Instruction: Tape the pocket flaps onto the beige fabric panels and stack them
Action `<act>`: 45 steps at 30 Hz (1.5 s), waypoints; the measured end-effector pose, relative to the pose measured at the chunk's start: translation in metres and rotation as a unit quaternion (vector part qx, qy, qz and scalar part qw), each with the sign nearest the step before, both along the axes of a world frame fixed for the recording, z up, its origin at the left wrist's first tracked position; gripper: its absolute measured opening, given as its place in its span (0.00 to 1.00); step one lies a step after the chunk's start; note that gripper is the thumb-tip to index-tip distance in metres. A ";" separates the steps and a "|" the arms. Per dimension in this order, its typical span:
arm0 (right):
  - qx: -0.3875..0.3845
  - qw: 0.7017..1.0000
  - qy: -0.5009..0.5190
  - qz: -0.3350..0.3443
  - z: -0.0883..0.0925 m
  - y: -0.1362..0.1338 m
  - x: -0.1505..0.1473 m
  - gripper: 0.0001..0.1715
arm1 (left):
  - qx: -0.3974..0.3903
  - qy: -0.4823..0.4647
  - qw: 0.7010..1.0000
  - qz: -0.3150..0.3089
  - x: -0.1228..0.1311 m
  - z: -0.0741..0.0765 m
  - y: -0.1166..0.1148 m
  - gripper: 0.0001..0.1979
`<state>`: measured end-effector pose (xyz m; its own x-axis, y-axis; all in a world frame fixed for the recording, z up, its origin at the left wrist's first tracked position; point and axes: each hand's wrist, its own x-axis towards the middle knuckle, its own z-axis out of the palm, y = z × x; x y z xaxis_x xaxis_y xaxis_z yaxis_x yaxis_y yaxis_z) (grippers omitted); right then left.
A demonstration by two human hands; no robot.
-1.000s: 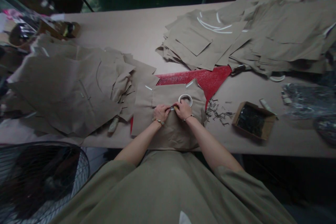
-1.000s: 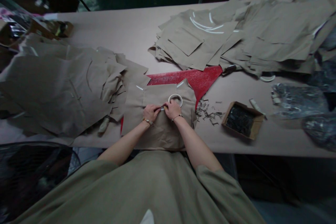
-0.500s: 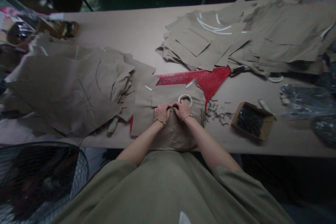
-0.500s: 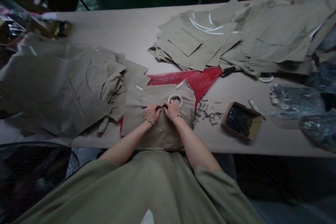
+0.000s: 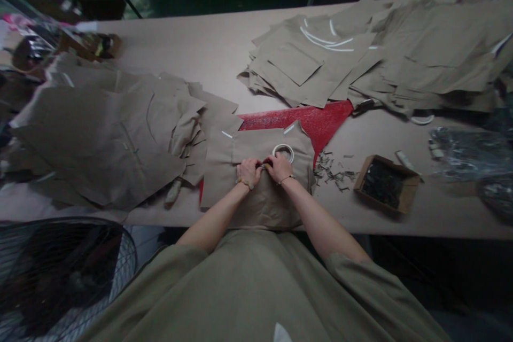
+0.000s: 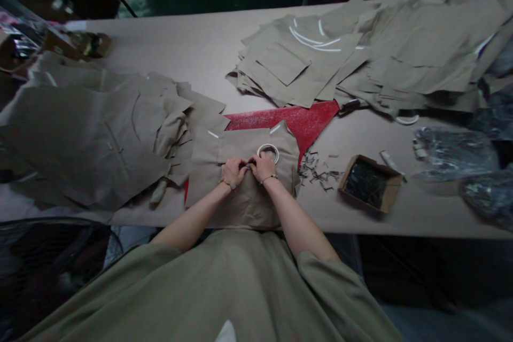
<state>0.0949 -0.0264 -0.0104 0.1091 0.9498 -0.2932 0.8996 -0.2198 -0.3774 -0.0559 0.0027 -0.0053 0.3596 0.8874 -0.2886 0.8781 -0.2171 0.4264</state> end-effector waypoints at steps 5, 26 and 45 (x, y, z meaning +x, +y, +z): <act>-0.013 1.000 -0.001 0.007 0.004 0.000 0.000 0.18 | 0.000 0.011 1.000 0.013 0.002 0.001 0.001 0.07; -0.149 0.984 -0.032 0.097 0.019 0.056 0.022 0.18 | -0.010 0.020 1.000 0.003 0.002 0.001 0.004 0.08; -0.261 0.959 -0.081 0.077 0.044 0.074 -0.013 0.29 | -0.192 0.073 0.972 -0.117 -0.005 0.010 0.097 0.14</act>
<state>0.0822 0.0481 0.0340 0.0630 0.6864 -0.7245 0.9740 -0.2005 -0.1053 -0.0611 0.0994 0.0049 0.4691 0.6032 -0.6451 0.8810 -0.2682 0.3898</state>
